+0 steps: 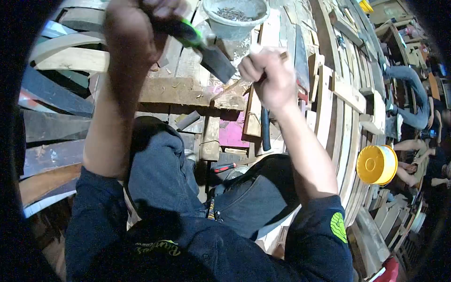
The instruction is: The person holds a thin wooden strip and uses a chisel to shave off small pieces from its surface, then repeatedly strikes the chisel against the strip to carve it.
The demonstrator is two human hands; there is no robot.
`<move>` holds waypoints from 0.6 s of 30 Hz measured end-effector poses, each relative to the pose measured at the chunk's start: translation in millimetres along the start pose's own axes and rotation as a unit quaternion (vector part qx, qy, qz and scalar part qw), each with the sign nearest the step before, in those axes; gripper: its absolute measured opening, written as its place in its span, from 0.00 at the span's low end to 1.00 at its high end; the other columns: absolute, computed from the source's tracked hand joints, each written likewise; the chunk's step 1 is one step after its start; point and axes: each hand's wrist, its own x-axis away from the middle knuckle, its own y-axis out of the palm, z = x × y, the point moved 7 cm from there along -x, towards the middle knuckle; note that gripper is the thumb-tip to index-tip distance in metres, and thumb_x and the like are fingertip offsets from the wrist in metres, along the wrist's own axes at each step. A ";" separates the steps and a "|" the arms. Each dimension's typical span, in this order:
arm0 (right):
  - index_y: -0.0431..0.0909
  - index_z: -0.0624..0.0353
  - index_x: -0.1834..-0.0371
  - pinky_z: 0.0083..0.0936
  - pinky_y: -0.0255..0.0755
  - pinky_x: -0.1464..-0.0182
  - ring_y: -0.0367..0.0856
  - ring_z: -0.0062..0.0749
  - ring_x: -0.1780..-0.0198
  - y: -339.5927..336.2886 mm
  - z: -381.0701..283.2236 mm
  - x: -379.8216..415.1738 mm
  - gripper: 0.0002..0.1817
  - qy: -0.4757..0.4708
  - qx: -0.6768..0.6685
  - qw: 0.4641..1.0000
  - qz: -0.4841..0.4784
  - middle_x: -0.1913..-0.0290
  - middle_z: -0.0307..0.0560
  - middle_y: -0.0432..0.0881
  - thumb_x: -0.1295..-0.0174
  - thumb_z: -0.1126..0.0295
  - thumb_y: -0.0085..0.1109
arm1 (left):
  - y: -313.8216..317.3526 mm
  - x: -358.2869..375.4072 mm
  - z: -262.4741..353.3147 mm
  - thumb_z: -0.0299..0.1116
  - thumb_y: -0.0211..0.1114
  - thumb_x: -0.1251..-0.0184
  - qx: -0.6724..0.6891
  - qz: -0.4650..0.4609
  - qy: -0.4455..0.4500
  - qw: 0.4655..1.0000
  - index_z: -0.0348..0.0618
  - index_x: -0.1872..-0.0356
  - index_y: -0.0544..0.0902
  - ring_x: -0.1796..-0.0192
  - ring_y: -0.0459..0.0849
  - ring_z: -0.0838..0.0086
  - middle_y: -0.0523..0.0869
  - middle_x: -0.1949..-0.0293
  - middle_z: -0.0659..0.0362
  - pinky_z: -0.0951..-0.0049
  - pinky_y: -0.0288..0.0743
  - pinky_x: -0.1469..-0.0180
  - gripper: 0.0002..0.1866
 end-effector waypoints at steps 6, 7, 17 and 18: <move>0.50 0.47 0.87 0.26 0.43 0.75 0.41 0.22 0.83 -7.7 -2.9 -5.0 0.23 -0.006 0.031 0.998 0.046 0.88 0.31 0.46 0.34 0.58 0.43 | 14.8 7.6 -8.4 0.37 0.60 0.39 -0.101 0.060 -0.017 0.993 0.46 0.80 0.70 0.84 0.66 0.80 0.66 0.85 0.67 0.77 0.62 0.81 0.13; 0.50 0.47 0.86 0.26 0.43 0.75 0.40 0.22 0.83 -8.2 -1.6 -5.3 0.23 0.000 0.007 0.999 0.043 0.88 0.31 0.45 0.34 0.59 0.43 | 18.0 8.8 -7.7 0.37 0.62 0.42 -0.057 0.063 -0.036 0.996 0.48 0.82 0.68 0.84 0.66 0.80 0.65 0.86 0.68 0.76 0.63 0.80 0.14; 0.52 0.48 0.85 0.26 0.45 0.73 0.42 0.24 0.82 -7.3 -1.3 -1.5 0.21 -0.016 0.020 0.991 0.131 0.87 0.32 0.45 0.36 0.59 0.47 | 11.6 8.2 -2.4 0.36 0.58 0.38 -0.077 0.056 0.017 0.995 0.50 0.84 0.66 0.85 0.65 0.80 0.65 0.87 0.68 0.78 0.63 0.81 0.16; 0.52 0.48 0.84 0.26 0.46 0.73 0.43 0.24 0.81 -10.3 0.8 -1.1 0.21 -0.017 0.020 0.991 0.131 0.86 0.33 0.45 0.36 0.59 0.46 | 8.3 8.8 3.4 0.36 0.56 0.37 -0.095 0.033 0.062 0.993 0.50 0.84 0.66 0.85 0.65 0.80 0.65 0.87 0.68 0.77 0.64 0.80 0.16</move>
